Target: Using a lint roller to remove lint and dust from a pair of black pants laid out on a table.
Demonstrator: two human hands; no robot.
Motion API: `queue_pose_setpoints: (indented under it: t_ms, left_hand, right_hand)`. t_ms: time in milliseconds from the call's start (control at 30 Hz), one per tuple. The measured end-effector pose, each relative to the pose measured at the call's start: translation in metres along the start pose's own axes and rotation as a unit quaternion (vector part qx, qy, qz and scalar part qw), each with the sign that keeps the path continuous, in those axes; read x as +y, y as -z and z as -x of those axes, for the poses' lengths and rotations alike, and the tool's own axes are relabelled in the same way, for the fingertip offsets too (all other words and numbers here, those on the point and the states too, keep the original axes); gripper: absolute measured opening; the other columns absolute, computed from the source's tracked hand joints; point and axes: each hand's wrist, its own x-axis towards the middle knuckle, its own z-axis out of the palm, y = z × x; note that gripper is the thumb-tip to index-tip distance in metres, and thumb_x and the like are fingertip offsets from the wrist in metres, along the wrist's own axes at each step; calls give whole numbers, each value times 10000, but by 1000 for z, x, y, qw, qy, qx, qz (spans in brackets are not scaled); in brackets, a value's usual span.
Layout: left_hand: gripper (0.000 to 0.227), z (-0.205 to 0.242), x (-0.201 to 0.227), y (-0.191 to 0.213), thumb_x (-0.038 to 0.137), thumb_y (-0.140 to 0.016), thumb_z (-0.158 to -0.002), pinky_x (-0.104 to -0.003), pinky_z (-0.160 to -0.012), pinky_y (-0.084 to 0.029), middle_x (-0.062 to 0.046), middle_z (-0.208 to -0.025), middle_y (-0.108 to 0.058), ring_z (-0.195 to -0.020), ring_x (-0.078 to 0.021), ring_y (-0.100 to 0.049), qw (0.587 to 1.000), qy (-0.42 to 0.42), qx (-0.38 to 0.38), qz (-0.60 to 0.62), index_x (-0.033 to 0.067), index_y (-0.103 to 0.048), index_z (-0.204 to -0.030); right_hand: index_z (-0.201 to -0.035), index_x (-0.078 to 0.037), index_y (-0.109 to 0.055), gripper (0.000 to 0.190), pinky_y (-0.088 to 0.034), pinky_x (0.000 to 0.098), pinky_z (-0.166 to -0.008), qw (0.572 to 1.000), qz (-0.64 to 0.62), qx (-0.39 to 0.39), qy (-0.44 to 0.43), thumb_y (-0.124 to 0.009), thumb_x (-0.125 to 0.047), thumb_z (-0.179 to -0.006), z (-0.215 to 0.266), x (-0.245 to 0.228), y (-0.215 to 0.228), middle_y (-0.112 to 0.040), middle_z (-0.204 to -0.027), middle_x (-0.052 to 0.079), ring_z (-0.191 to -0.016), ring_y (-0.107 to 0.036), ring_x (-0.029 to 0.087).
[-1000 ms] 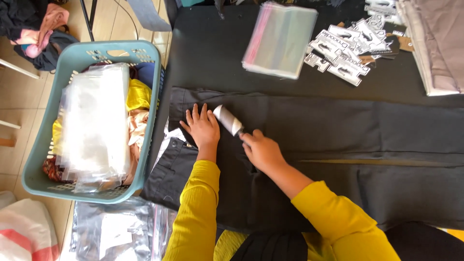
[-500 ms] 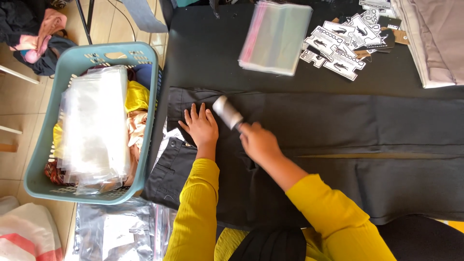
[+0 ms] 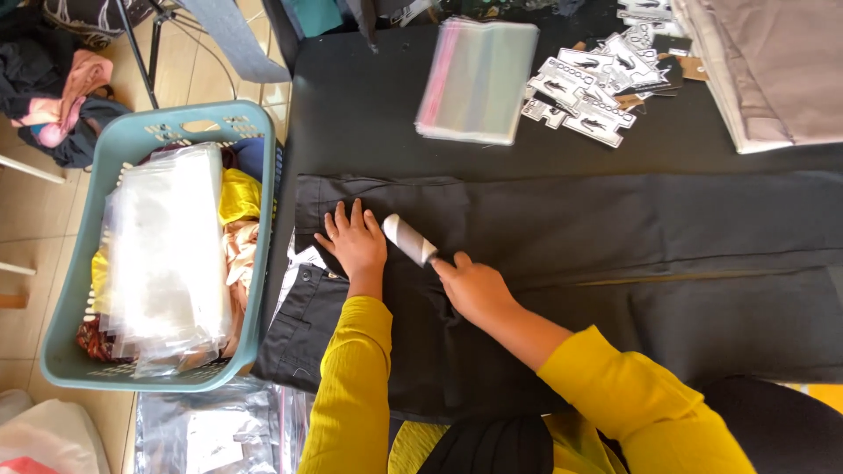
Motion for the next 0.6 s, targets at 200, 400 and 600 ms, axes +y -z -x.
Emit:
queue_pose_setpoints:
  t_ms: [200,400,600]
  left_hand:
    - [453,2,-3,-3,464,-424,-1062,-693,-1170,-217,-61,-1535,-498,-1480,-362,-365,1000,-14,22,-14,282,-606,-1435]
    - [467,2,-10,-15,501,-477,-1021,-687,-1160,-232,-43,-1527,-515,-1478,-339,-373,998,-29,47,-30,309,-618,-1422]
    - [507,4,-1,4,484,-472,-1015,-731,-1130,-194,-100,-1540,-494,-1463,-395,-359,999,-36,20,-9,247,-599,-1445]
  right_hand:
    - [-1157,-224,-650,230,-598,546,-563,992,73,-6,-98,-602,-336,-961,5,85,39,-580,-867,100,-628,-724,408]
    - [-1282,-162,-626,328,-590,517,-552,968,195,46,-151,-600,-244,-965,69,211,24,-586,-922,120,-613,-732,365]
    - [-1278,-141,-547,276,-559,509,-641,910,259,18,-324,-489,-244,-1030,123,310,88,-597,-993,171,-770,-713,397]
